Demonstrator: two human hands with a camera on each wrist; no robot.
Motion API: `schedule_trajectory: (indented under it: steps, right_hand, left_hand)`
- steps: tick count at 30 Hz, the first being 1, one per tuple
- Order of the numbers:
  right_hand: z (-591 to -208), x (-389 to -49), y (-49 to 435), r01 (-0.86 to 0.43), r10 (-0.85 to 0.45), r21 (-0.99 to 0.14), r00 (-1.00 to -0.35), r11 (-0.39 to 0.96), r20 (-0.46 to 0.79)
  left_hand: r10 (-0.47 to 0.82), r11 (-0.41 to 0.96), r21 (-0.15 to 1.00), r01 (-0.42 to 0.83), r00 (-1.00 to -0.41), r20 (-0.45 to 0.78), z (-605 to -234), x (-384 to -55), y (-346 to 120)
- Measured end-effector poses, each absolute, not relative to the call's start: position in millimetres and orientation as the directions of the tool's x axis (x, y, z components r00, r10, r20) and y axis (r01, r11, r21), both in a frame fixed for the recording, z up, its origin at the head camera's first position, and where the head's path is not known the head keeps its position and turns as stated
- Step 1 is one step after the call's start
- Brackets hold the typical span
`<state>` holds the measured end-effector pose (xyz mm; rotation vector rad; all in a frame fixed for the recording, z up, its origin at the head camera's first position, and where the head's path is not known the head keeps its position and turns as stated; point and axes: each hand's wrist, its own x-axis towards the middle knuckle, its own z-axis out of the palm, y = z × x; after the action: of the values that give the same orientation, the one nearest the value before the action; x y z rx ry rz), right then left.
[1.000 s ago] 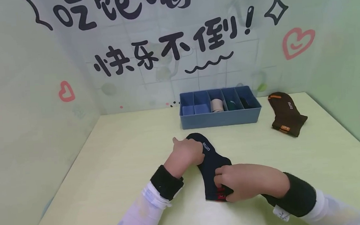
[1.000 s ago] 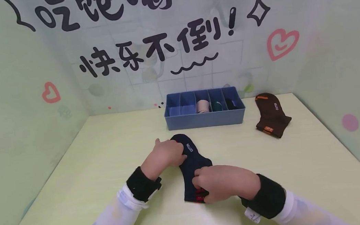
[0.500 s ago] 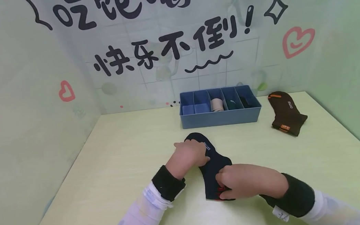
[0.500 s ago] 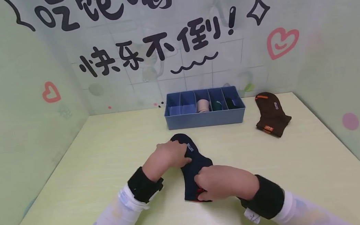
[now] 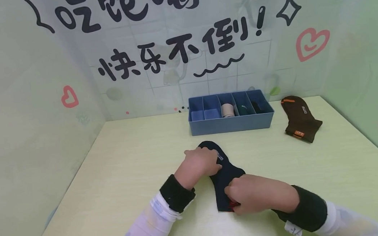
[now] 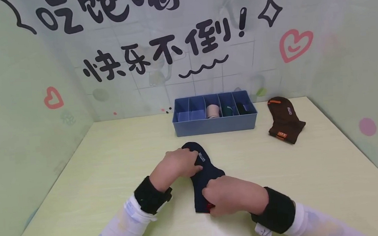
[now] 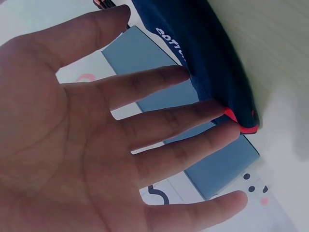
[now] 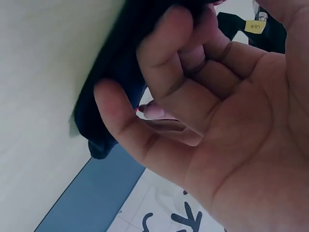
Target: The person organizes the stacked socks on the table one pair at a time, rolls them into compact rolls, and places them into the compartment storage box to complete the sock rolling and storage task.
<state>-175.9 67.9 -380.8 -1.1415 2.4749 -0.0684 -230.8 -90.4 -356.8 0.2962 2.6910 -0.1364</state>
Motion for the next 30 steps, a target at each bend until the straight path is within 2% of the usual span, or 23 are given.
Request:
schedule_trajectory:
  steps: [3, 5, 9, 12, 17, 20, 23, 26, 30]
  right_hand:
    - [-381.6, -174.3, 68.0, -0.749, -0.759, -0.181, -0.57, 0.638, -0.317]
    - [-381.2, -172.8, 69.1, -0.778, -0.774, -0.13, -0.562, 0.614, -0.293]
    - [-379.1, -168.9, 72.3, -0.831, -0.805, -0.001, -0.538, 0.556, -0.251]
    - [-377.6, -166.7, 74.8, -0.842, -0.819, 0.022, -0.53, 0.539, -0.219]
    - [-375.5, -167.5, 78.6, -0.836, -0.829, -0.058, -0.528, 0.545, -0.184]
    - [-373.4, -170.0, 80.7, -0.813, -0.826, -0.161, -0.531, 0.56, -0.188]
    - [-371.7, -173.4, 83.0, -0.761, -0.814, -0.289, -0.539, 0.581, -0.217]
    - [-371.0, -176.4, 84.0, -0.718, -0.807, -0.37, -0.535, 0.59, -0.249]
    - [-371.4, -178.9, 81.7, -0.719, -0.817, -0.388, -0.511, 0.577, -0.267]
  left_hand:
    - [0.203, 0.964, -0.073, 0.257, -0.881, -0.427, -355.2, -227.3, -88.8]
    - [0.263, 0.943, -0.074, 0.324, -0.864, -0.429, -351.1, -221.4, -87.9]
    - [0.495, 0.851, 0.068, 0.521, -0.753, -0.434, -338.0, -201.3, -86.5]
    - [0.603, 0.788, 0.174, 0.59, -0.683, -0.413, -332.4, -184.5, -88.8]
    - [0.623, 0.78, 0.261, 0.569, -0.671, -0.402, -342.4, -171.2, -100.8]
    - [0.659, 0.751, 0.334, 0.569, -0.629, -0.412, -352.3, -171.1, -105.5]
    - [0.685, 0.729, 0.355, 0.586, -0.605, -0.407, -360.0, -170.9, -104.0]
    - [0.687, 0.724, 0.282, 0.629, -0.625, -0.371, -364.7, -167.4, -99.1]
    - [0.654, 0.747, 0.136, 0.651, -0.682, -0.328, -367.0, -160.8, -94.8]
